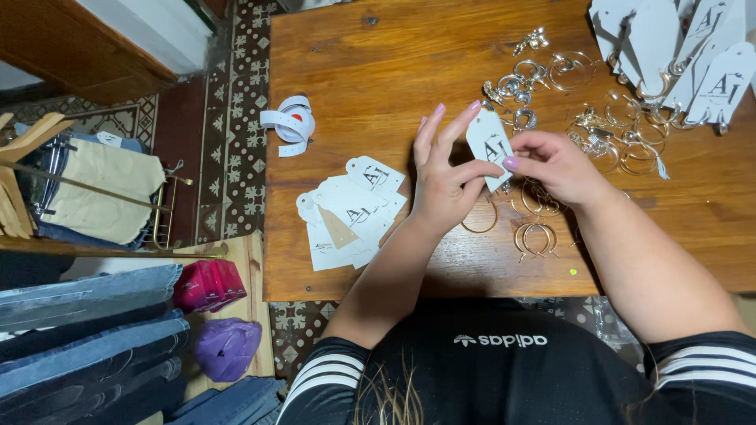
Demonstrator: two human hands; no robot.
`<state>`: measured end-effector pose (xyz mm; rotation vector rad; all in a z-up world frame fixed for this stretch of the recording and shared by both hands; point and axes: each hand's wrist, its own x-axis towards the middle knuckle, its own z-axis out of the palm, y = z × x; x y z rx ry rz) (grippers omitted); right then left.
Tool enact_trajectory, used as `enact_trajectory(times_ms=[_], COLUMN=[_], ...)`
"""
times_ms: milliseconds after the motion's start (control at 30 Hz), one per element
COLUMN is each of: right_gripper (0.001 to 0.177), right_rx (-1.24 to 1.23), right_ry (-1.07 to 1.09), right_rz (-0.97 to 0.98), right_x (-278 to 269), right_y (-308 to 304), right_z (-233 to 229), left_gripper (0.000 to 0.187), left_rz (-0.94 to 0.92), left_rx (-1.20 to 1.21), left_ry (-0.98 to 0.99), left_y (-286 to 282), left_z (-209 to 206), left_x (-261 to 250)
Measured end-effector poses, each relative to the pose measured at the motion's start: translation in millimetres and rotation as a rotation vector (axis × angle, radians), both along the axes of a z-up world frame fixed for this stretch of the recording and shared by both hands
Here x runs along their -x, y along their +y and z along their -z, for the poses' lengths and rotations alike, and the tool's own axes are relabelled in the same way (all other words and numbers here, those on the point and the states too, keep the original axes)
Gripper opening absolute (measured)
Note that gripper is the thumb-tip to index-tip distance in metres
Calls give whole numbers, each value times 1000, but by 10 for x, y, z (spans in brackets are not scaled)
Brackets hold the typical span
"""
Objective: The person attaches brand tags to various earrings and hoops by hand at a wooden table, then places the tagged items back onto the table surface.
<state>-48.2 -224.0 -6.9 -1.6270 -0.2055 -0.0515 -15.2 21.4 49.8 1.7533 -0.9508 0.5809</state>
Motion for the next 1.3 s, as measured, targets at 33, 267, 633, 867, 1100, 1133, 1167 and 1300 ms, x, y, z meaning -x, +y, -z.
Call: enact_trajectory(times_ms=[33, 267, 633, 867, 1100, 1133, 1167, 1300], right_gripper=[27, 15, 17, 56, 61, 50, 42, 23], right_rx=[0, -64, 111, 492, 792, 763, 734, 600], right_ry=[6, -17, -303, -418, 120, 1, -113, -255], right_rz=[36, 235, 1075, 1285, 1107, 1127, 1151, 877], right_x=[5, -3, -4, 0, -177, -115, 5, 32], right_y=[-44, -248, -1707, -2145, -2399, -2034, -1698, -1100], right_z=[29, -177, -16, 381, 955, 678, 410, -76], left_gripper=[27, 49, 30, 29, 23, 38, 54, 102], left_rz=[-10, -50, -27, -21, -379, -435, -480, -547], left_rx=[-9, 68, 315, 371, -412, -605, -802, -895], left_ry=[22, 229, 518, 487, 595, 627, 657, 612], left_y=[2, 72, 241, 768, 1615, 1664, 1682, 1643], left_z=[15, -14, -216, -391, -117, -28, 73, 299], left_x=[-7, -21, 11, -123, -522, -513, -506, -558])
